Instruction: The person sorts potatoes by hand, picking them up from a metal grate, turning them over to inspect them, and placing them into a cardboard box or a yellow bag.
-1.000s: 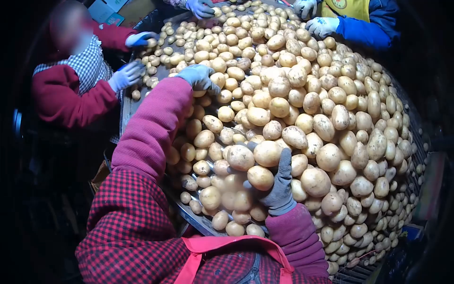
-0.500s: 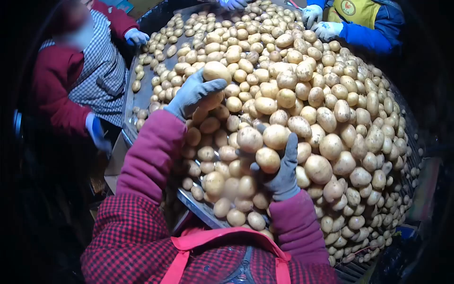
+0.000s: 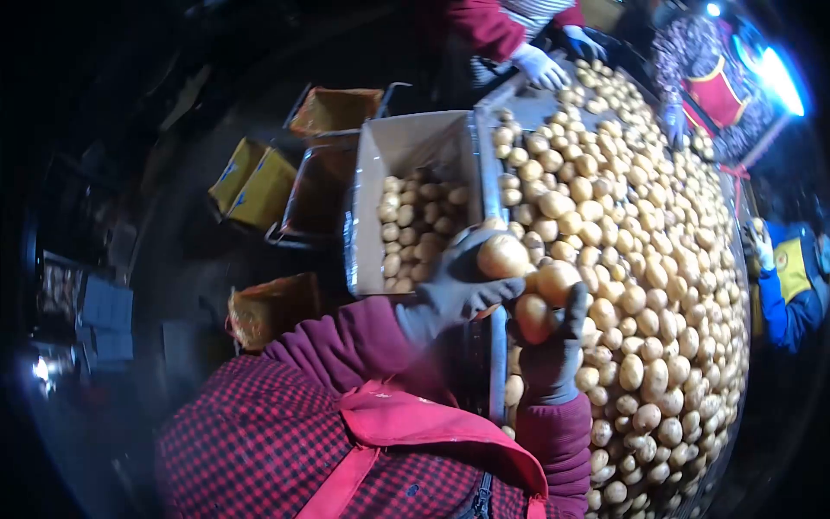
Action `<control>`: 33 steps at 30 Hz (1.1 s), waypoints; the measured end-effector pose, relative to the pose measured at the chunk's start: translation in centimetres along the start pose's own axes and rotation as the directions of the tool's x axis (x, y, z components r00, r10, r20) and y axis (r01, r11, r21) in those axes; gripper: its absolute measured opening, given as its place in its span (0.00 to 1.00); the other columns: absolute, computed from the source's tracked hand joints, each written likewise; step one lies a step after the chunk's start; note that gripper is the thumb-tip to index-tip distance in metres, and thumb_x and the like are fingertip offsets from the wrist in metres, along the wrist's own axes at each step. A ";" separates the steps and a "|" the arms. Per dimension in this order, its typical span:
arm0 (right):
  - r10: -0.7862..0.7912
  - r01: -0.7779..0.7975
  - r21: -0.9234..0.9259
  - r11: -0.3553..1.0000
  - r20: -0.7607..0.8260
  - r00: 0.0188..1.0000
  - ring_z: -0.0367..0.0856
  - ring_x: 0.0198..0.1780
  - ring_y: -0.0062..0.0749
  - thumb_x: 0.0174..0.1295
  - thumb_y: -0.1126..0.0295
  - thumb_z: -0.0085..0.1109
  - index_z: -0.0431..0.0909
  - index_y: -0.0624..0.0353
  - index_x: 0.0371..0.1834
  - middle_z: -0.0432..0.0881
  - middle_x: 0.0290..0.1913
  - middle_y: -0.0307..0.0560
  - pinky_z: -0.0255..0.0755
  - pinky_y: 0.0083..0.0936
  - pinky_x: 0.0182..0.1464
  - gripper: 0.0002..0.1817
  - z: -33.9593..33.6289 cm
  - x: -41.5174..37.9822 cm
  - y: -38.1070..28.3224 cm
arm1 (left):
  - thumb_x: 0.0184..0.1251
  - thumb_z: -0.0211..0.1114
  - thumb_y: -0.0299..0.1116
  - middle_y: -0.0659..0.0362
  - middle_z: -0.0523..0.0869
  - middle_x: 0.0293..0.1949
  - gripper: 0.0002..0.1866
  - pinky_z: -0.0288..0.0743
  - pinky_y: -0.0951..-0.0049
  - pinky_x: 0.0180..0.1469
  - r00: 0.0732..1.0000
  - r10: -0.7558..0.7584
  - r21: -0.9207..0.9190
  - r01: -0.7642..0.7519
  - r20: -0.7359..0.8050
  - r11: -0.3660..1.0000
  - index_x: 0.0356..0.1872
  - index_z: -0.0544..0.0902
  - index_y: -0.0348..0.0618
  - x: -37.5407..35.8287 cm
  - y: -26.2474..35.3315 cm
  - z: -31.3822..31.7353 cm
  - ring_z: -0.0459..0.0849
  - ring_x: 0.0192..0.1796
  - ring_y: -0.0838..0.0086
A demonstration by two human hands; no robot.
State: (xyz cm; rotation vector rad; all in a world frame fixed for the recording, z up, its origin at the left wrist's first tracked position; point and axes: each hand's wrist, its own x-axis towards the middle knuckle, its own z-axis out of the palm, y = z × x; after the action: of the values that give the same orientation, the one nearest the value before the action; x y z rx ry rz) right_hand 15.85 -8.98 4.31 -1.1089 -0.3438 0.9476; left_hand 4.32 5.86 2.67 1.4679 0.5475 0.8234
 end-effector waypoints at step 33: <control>-0.480 0.147 -0.898 0.414 -0.079 0.873 0.74 0.75 0.54 0.67 0.68 0.68 0.73 0.65 0.73 0.79 0.68 0.62 0.66 0.44 0.77 0.31 -2.8 -7.2 -1.0 | 0.57 0.79 0.46 0.41 0.73 0.73 0.38 0.61 0.42 0.75 0.581 0.407 0.299 -0.764 0.705 0.572 0.72 0.79 0.54 2.3 -2.0 3.3 0.72 0.73 0.42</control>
State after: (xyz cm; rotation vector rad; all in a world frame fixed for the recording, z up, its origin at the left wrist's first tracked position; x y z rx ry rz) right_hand 13.99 -16.49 5.47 -2.0415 -0.7951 0.1326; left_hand 8.55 5.69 1.28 2.4615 -0.2753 0.6991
